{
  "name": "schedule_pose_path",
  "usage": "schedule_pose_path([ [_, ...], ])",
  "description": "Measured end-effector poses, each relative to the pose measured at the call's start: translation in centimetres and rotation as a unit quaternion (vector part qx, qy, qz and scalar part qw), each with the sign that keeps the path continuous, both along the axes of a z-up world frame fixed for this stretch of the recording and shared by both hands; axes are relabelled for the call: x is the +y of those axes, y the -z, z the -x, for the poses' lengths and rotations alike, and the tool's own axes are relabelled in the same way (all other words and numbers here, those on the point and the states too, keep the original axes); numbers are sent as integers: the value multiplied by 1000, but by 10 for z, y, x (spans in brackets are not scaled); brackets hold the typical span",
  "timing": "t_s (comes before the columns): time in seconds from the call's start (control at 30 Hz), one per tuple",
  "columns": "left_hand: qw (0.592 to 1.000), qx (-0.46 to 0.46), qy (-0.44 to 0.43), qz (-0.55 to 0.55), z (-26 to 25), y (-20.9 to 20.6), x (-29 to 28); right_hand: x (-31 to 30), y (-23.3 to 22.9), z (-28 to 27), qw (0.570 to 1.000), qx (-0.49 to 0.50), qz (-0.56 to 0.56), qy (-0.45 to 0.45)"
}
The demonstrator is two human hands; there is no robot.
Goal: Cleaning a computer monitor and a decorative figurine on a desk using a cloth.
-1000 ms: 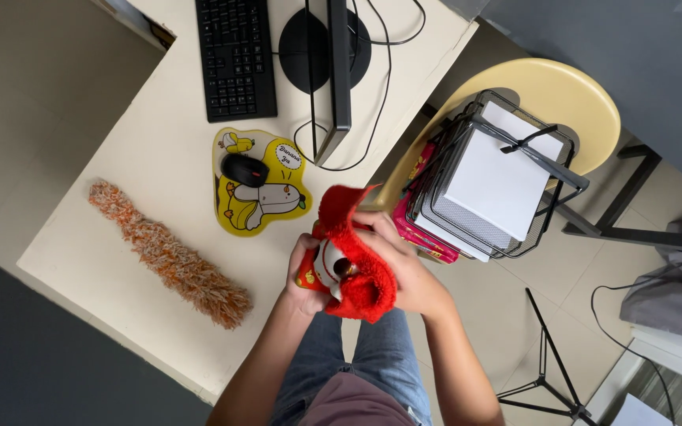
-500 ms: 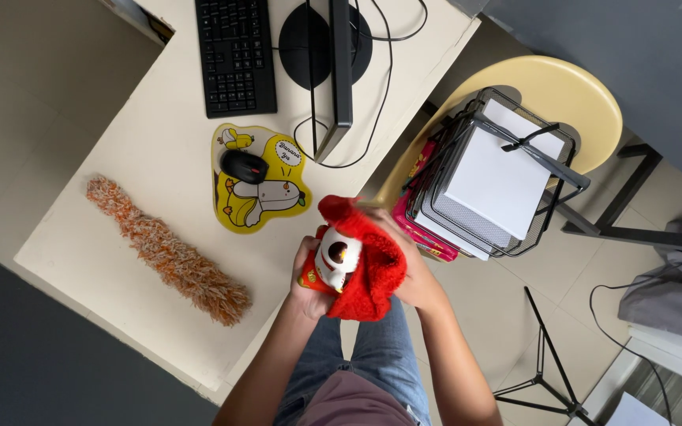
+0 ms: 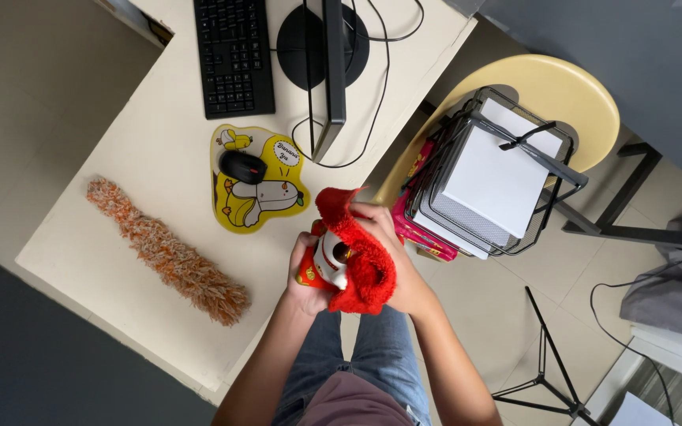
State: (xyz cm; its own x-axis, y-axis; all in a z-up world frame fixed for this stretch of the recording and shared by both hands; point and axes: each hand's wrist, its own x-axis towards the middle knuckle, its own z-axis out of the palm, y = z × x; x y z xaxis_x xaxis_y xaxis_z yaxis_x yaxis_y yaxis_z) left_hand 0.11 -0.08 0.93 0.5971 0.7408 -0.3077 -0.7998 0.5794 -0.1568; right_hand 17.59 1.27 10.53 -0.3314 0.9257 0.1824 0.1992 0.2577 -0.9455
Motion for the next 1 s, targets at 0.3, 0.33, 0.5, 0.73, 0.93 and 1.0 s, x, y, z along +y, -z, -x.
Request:
schedule_pose_path([
  [0.3, 994, -76, 64, -44, 5, 18, -7, -14, 41, -5, 964, 197, 163, 71],
  [0.33, 994, -76, 65, -44, 5, 15, -8, -14, 43, -12, 964, 197, 163, 72],
  [0.5, 996, -13, 83, -21, 5, 16, -14, -2, 25, -27, 967, 165, 192, 21],
  [0.73, 994, -76, 74, -6, -3, 24, -12, -6, 6, -8, 975, 166, 146, -3],
  [0.93, 999, 21, -30, 15, -3, 38, 4, -25, -7, 38, 994, 1, -14, 109],
  [1.0, 983, -142, -69, -91, 10, 79, -5, -37, 3, 40, 994, -29, -16, 107],
])
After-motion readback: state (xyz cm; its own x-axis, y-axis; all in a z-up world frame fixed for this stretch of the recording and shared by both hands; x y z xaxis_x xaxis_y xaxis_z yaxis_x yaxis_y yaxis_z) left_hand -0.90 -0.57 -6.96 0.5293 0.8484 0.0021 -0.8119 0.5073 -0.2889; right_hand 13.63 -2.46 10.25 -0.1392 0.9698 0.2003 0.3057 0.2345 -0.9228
